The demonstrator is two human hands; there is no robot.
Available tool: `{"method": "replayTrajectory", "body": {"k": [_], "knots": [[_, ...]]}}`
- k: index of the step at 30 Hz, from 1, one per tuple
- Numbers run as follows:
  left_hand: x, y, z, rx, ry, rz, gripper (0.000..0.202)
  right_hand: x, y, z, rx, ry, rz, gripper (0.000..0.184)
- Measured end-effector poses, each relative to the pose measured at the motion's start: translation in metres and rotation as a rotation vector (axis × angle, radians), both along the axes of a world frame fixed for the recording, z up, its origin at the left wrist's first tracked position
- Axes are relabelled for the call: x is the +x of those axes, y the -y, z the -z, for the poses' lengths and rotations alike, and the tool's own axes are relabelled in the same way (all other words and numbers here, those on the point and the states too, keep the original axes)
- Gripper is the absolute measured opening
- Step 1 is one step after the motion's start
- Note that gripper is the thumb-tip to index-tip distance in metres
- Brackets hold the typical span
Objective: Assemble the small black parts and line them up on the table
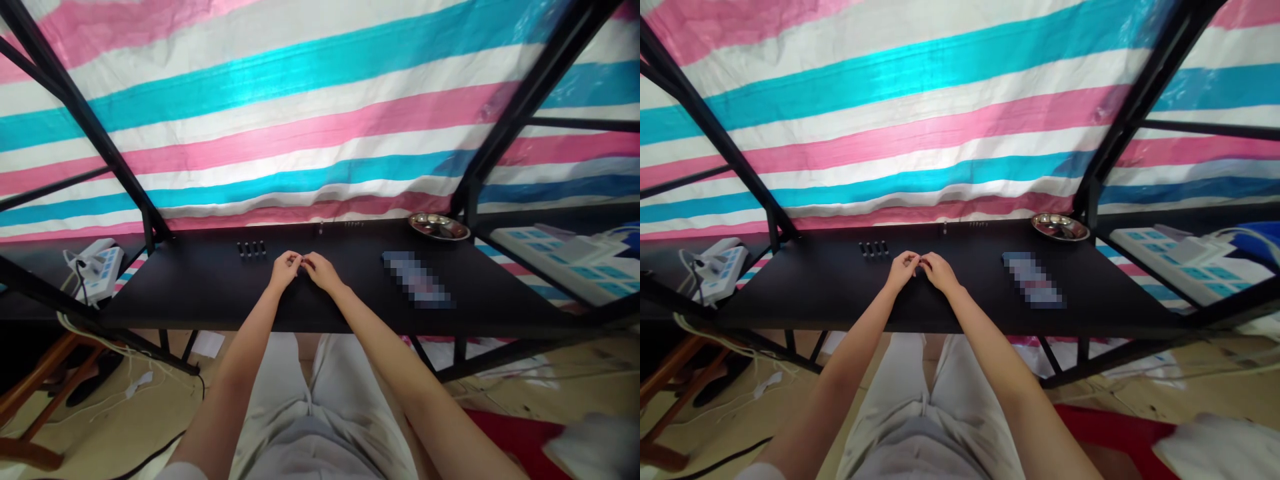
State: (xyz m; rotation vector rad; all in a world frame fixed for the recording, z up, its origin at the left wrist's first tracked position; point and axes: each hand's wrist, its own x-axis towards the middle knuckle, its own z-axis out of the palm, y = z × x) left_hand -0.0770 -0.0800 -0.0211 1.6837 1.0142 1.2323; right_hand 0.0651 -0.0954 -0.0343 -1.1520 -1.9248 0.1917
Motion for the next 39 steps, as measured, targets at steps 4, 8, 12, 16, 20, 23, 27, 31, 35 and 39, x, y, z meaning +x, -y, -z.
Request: {"method": "replayTrajectory", "body": {"k": [4,8,12,16,20,23,27,31,35,39], "knots": [[-0.001,0.001,-0.003,-0.042,0.059,0.034,0.024,-0.001,0.000,-0.002,-0.023,0.079,-0.005,0.011],[-0.003,0.004,-0.004,-0.132,0.153,0.031,0.028,-0.003,0.004,-0.007,-0.033,0.114,0.020,0.012],[-0.007,0.009,-0.005,-0.189,0.220,-0.034,0.027,-0.003,0.006,-0.006,-0.045,-0.004,0.097,0.017],[-0.012,0.011,-0.007,-0.244,0.200,-0.041,0.022,0.008,0.005,-0.008,-0.092,-0.107,0.197,0.021],[-0.017,0.012,-0.010,-0.277,0.108,0.001,0.016,0.030,0.000,-0.022,-0.177,-0.075,0.302,0.020],[-0.019,0.012,-0.010,-0.279,0.080,0.003,0.013,0.048,-0.011,-0.035,-0.272,-0.018,0.395,0.017],[-0.021,0.015,-0.008,-0.251,0.096,-0.022,0.014,0.062,-0.032,-0.050,-0.378,0.060,0.477,0.016],[-0.025,0.018,-0.008,-0.246,0.154,-0.029,0.015,0.065,-0.054,-0.058,-0.442,0.102,0.518,0.015],[-0.028,0.016,-0.008,-0.257,0.184,-0.044,0.019,0.062,-0.075,-0.059,-0.446,0.134,0.530,0.015],[-0.028,0.015,-0.008,-0.272,0.144,-0.049,0.020,0.059,-0.092,-0.054,-0.468,0.127,0.508,0.014]]}}
